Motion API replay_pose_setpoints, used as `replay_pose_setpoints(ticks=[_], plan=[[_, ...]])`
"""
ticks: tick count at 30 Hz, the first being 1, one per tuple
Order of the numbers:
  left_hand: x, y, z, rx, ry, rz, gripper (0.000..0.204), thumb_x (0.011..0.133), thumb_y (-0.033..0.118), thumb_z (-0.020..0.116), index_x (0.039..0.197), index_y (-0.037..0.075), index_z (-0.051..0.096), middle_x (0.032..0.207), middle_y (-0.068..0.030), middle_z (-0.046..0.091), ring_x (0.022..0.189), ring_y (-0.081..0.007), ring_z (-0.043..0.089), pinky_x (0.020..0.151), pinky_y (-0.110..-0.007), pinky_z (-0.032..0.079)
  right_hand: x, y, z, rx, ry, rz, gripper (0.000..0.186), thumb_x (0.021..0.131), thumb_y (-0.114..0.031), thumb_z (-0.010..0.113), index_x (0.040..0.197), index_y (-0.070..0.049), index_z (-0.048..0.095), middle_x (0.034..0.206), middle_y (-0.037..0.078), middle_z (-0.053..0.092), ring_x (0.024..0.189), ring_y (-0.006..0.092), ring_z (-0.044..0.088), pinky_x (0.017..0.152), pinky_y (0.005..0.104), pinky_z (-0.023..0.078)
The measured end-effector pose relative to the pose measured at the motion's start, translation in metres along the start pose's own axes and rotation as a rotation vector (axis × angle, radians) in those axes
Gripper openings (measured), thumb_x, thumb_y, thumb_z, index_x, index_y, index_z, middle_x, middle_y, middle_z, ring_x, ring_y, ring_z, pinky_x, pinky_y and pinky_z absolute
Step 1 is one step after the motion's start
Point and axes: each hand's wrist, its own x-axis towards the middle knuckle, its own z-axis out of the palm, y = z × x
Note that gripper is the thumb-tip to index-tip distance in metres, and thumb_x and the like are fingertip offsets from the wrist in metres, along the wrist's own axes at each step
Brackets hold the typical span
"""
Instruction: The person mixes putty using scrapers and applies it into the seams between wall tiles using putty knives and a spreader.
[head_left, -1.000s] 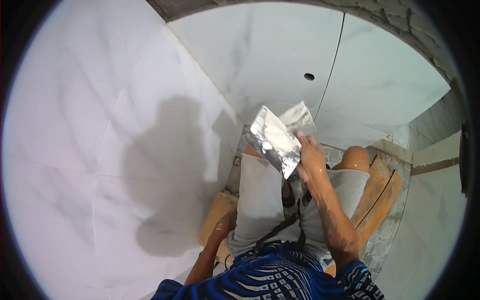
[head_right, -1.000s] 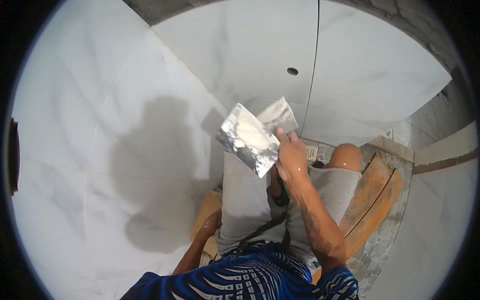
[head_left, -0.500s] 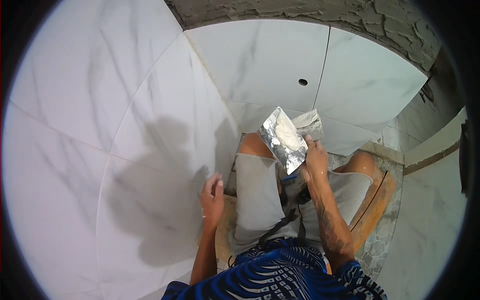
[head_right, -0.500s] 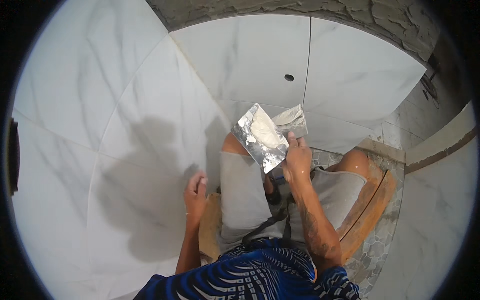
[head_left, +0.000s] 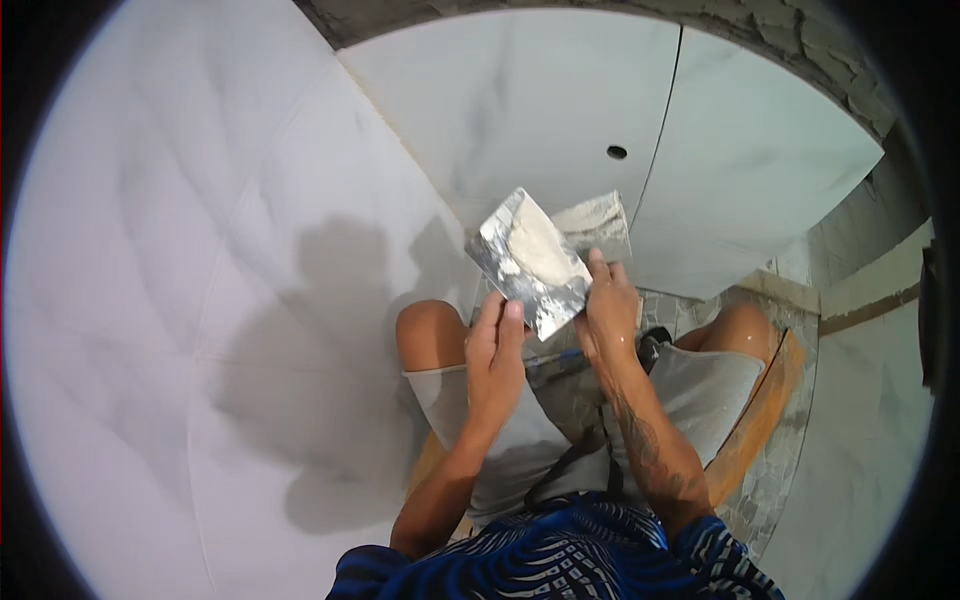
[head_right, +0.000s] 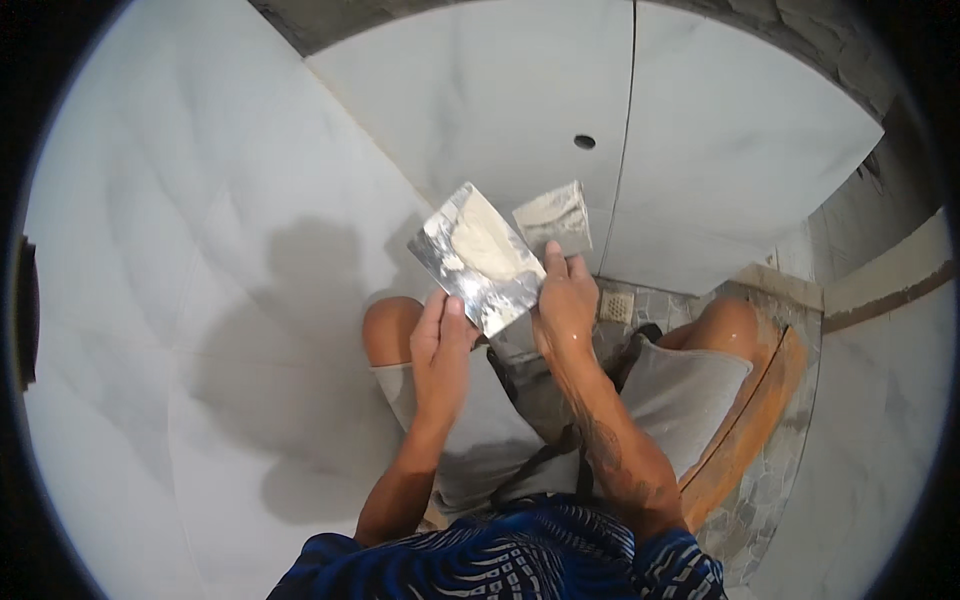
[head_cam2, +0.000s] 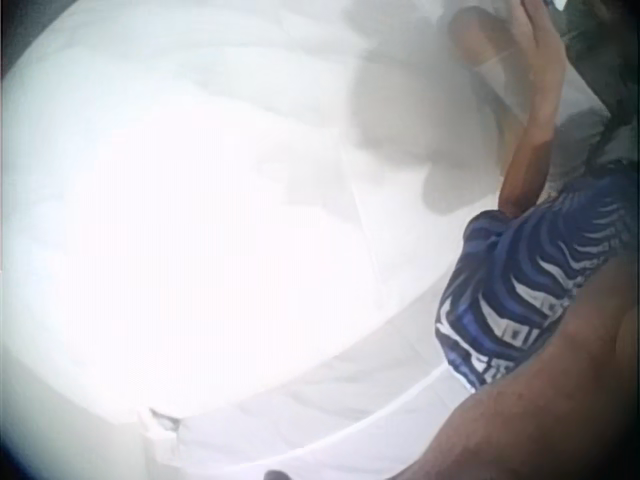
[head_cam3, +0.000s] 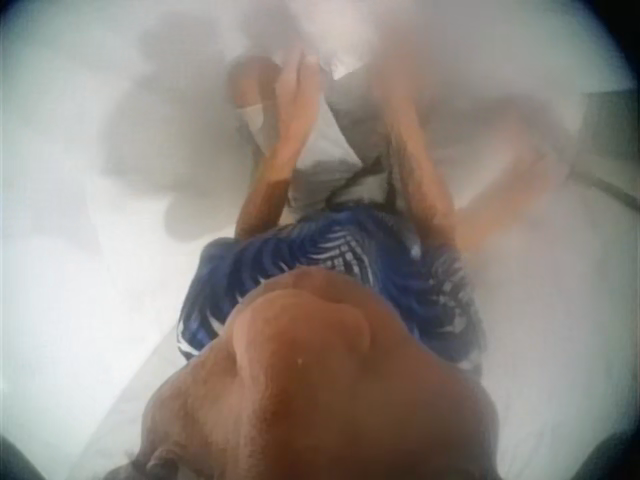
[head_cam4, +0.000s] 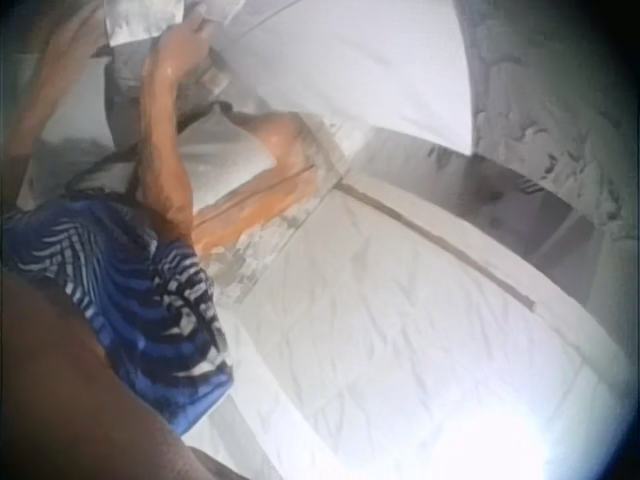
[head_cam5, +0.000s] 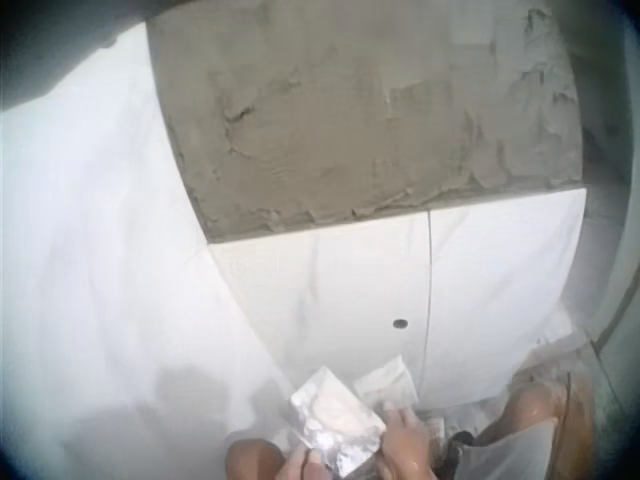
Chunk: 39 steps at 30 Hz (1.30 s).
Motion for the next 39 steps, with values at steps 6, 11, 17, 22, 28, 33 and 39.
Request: replay_pose_setpoints(ticks=[6, 11, 17, 22, 28, 33, 39], plan=[[0.016, -0.009, -0.002, -0.056, 0.034, -0.052, 0.024, 0.101, 0.020, 0.048, 0.106, 0.000, 0.060, 0.088, 0.0032, 0.058, 0.074, -0.0027, 0.049, 0.068, -0.021, 0.045, 0.012, 0.009, -0.006, -0.229, 0.092, -0.093, 0.023, 0.100, -0.016, 0.050, 0.101, 0.006, 0.055, 0.089, 0.008, 0.057, 0.080, 0.0115, 0.052, 0.069, 0.0270, 0.045], [0.024, -0.006, -0.008, -0.111, 0.005, -0.109, 0.023, 0.101, 0.022, 0.050, 0.109, 0.002, 0.060, 0.085, 0.0063, 0.056, 0.068, 0.0012, 0.044, 0.056, -0.017, 0.037, 0.007, 0.006, -0.005, 0.018, -0.047, -0.041, 0.016, 0.100, -0.018, 0.052, 0.099, -0.003, 0.049, 0.080, 0.003, 0.051, 0.072, 0.0122, 0.053, 0.067, 0.0298, 0.052], [0.046, -0.002, -0.017, -0.180, 0.091, -0.150, 0.028, 0.102, 0.022, 0.046, 0.113, -0.001, 0.057, 0.091, -0.0005, 0.059, 0.073, -0.0050, 0.054, 0.061, -0.020, 0.045, 0.026, -0.001, -0.049, 0.065, -0.186, 0.198, 0.015, 0.096, -0.023, 0.057, 0.094, -0.009, 0.050, 0.078, 0.002, 0.048, 0.071, 0.0156, 0.050, 0.062, 0.0311, 0.045], [0.089, -0.004, -0.042, -0.238, 0.203, -0.262, 0.027, 0.100, 0.018, 0.045, 0.112, -0.004, 0.055, 0.101, -0.0089, 0.060, 0.091, -0.0148, 0.061, 0.079, -0.031, 0.052, 0.029, -0.010, -0.083, 0.024, -0.191, 0.182, 0.028, 0.093, -0.026, 0.059, 0.112, -0.006, 0.055, 0.098, 0.008, 0.059, 0.087, 0.0198, 0.054, 0.071, 0.0341, 0.045], [0.140, 0.016, -0.045, -0.137, 0.186, -0.223, 0.031, 0.096, 0.018, 0.052, 0.117, -0.003, 0.056, 0.108, -0.0085, 0.060, 0.096, -0.0186, 0.060, 0.080, -0.031, 0.051, 0.030, -0.030, -0.119, 0.083, -0.461, 0.181, 0.041, 0.093, -0.019, 0.058, 0.129, -0.002, 0.049, 0.118, 0.009, 0.059, 0.097, 0.0174, 0.056, 0.071, 0.0340, 0.045], [0.158, 0.025, -0.046, -0.144, -0.112, -0.162, 0.035, 0.098, 0.019, 0.049, 0.120, -0.009, 0.052, 0.111, -0.0115, 0.060, 0.098, -0.0176, 0.061, 0.082, -0.032, 0.051, 0.022, -0.039, -0.119, 0.007, -0.498, 0.078, 0.043, 0.092, -0.020, 0.059, 0.129, 0.000, 0.047, 0.113, 0.010, 0.062, 0.091, 0.0195, 0.058, 0.065, 0.0313, 0.044], [0.160, 0.000, -0.065, -0.155, -0.076, -0.217, 0.032, 0.101, 0.018, 0.047, 0.118, -0.007, 0.056, 0.104, -0.0091, 0.065, 0.090, -0.0133, 0.064, 0.077, -0.028, 0.054, 0.030, -0.052, -0.108, -0.228, -0.459, 0.018, 0.035, 0.092, -0.014, 0.060, 0.122, 0.001, 0.055, 0.108, 0.013, 0.065, 0.089, 0.0212, 0.063, 0.066, 0.0353, 0.048]])
